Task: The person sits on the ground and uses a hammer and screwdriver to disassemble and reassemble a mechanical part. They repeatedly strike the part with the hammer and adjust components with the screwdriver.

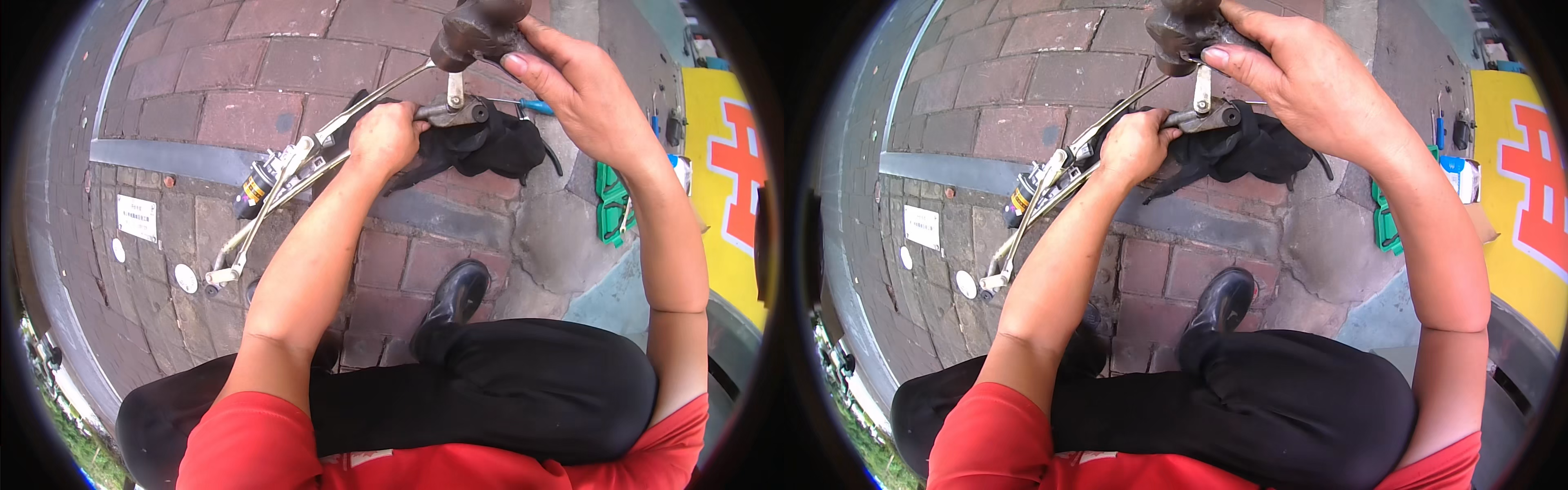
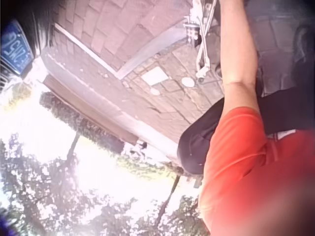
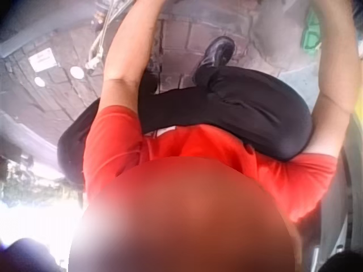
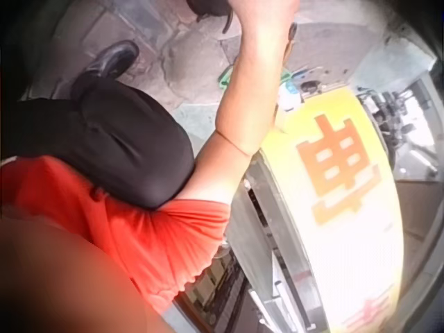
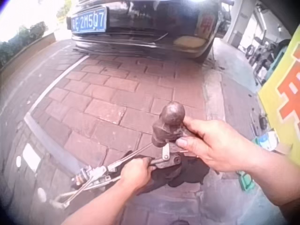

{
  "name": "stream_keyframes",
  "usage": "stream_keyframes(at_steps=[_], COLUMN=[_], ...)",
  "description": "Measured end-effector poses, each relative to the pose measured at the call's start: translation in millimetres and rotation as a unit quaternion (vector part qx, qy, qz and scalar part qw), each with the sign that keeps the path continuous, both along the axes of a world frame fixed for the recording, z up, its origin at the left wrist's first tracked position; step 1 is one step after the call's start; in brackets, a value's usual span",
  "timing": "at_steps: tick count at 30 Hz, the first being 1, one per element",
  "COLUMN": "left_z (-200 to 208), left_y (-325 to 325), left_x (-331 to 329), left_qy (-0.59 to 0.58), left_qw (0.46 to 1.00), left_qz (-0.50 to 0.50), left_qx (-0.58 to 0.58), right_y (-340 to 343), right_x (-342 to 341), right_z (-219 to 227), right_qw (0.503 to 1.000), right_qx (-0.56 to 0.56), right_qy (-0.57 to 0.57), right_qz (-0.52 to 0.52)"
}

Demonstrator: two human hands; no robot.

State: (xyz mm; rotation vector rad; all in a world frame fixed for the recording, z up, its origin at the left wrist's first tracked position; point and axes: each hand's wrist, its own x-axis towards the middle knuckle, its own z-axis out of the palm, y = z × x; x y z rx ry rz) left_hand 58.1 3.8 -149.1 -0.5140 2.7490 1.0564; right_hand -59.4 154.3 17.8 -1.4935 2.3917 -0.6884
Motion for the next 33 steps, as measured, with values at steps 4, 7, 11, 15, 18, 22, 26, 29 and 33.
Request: stream_keyframes(at_steps=[4,7,11,15,18,22,26,29,33], left_z=[2.8,-0.2,0.8,5.6,3.2,0.8,7.5,13.0,14.9], left_y=[-3.7,4.2,0.4,-5.5,-1.1,-19.1,-45.8,-57.7,-65.6], left_x=[1.6,14.2,15.9,14.0,20.1,19.0,17.4,17.8,18.8], left_qy=[-0.001,-0.032,0.002,0.020,0.032,0.057,0.084,0.083,0.086], left_qw=[1.000,0.999,1.000,1.000,0.999,0.997,0.993,0.989,0.984], left_qz=[0.004,0.002,0.007,0.018,0.002,0.005,0.023,0.032,0.044], left_qx=[0.001,-0.005,-0.015,-0.007,-0.007,0.044,0.084,0.119,0.146], right_y=[-7.6,-2.4,3.7,3.3,5.7,4.9,4.4,0.3,-7.1], right_x=[4.9,6.2,5.9,7.7,4.0,-8.6,-11.2,-5.5,-5.3], right_z=[-7.6,-6.2,-1.0,-14.6,-19.5,5.4,45.3,66.0,76.8], right_qw=[0.982,0.993,0.999,0.987,0.992,0.995,0.996,0.996,0.992], right_qx=[0.188,0.118,-0.049,0.157,0.127,-0.077,-0.035,-0.034,0.010], right_qy=[-0.030,-0.015,-0.012,-0.027,-0.028,0.061,-0.069,-0.071,-0.101], right_qz=[-0.011,-0.005,-0.002,-0.001,0.001,-0.007,-0.033,-0.045,-0.074])
